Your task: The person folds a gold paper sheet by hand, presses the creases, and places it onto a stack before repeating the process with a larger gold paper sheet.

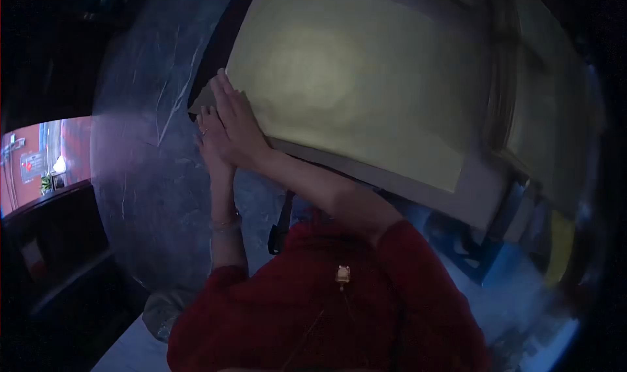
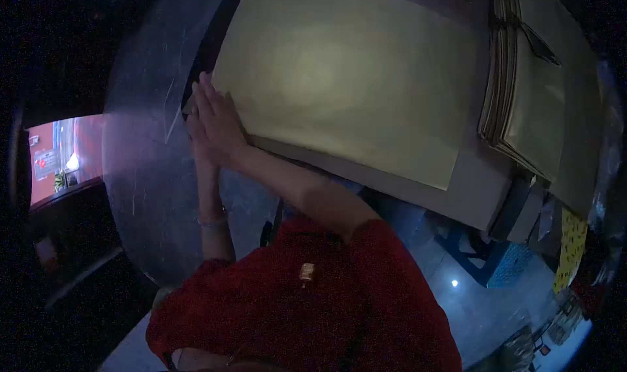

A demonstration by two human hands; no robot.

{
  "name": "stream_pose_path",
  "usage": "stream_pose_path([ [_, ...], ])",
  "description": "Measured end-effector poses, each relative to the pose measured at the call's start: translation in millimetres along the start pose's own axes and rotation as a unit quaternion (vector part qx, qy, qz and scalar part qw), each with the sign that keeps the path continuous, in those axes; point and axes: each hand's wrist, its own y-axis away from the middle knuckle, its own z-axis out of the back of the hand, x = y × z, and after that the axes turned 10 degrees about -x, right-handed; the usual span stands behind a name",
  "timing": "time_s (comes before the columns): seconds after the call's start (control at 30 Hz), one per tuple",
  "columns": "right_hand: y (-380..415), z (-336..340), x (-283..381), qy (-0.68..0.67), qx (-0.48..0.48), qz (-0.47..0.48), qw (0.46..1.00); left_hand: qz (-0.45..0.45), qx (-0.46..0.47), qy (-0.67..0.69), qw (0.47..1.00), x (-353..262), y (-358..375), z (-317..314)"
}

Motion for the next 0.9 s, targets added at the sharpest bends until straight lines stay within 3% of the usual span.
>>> stream_pose_path([
  [0.03,0,-8,-14,0.018,-0.011,0.020,1.000,0.079,0.041,0.020,0.996,-14,-13,19],
  [0.2,17,25,-27,0.006,-0.032,-0.014,0.999,0.119,0.031,0.071,0.990,-42,-18,45],
  [0.37,46,114,-15,0.010,-0.029,-0.086,0.996,0.141,0.033,0.058,0.988,-53,-23,52],
  [0.53,93,212,-11,0.059,-0.107,-0.084,0.989,0.148,0.038,0.069,0.986,-52,-25,54],
  [0.67,126,269,-2,-0.035,-0.254,-0.160,0.953,0.119,0.015,0.071,0.990,-40,-23,45],
  [0.77,144,300,-10,-0.026,-0.262,-0.071,0.962,0.116,0.024,0.048,0.992,-36,-25,44],
  [0.9,155,325,-14,-0.009,-0.343,-0.078,0.936,0.128,0.028,0.084,0.988,-31,-25,42],
])
